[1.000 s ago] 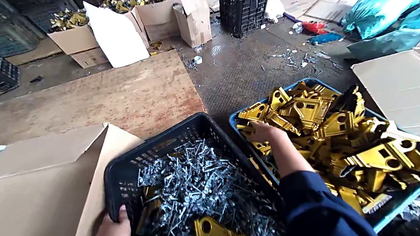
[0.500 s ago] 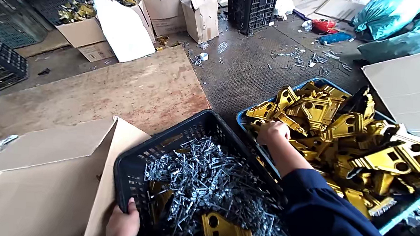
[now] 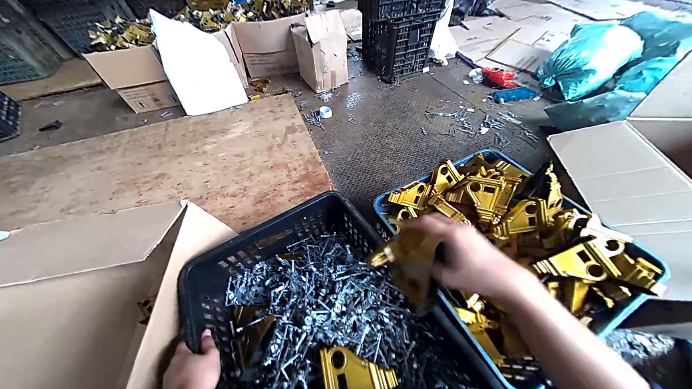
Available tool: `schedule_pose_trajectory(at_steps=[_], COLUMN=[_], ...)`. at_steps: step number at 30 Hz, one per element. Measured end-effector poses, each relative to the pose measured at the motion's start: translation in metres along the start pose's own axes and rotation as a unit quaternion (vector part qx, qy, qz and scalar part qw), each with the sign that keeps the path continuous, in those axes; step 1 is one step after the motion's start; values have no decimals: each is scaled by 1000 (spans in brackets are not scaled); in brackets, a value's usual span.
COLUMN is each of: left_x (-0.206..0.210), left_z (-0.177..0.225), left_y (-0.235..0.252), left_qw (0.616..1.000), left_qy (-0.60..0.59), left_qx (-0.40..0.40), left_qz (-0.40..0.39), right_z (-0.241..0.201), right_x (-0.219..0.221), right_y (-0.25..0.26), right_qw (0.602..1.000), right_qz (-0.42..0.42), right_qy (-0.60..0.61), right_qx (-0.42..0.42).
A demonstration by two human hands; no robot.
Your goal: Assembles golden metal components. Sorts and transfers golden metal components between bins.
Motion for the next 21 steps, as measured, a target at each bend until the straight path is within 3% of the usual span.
schedule_pose_trajectory(at_steps=[3,6,7,10,12,15,21], left_x=[1,2,2,1,0,2,2], left_z=[-1,-2,-2,-3,-4,-6,-4], left_y=[-1,2,3,3,4,7,5], left_qw=[1000,1000,1000,1000,1000,1000,1000], left_qy=[5,9,8,7,2,-7,-10], left_qx=[10,11,11,11,11,13,12], left_qz=[6,9,9,6,0,0,0], right_z=[-26,-4,14,94,149,184,176], right_x=[33,48,47,51,68,100,101], right_y=[11,26,32,60,74,86,85], right_qw=[980,941,938,956,939,924,891], right_qz=[-177,-286,-276,-71,3,10,-23], right_qy=[-22,38,65,48,45,35,-13], right_qx=[94,176,200,282,340,380,454])
Point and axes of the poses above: each hand's wrist, its own y-axis towards the middle knuckle, its own x-axis out of the palm, z = x × y, the point moved 2 cm from there along y, towards the middle knuckle, and after that the axes turned 6 degrees about y, right-handed, at the moved point
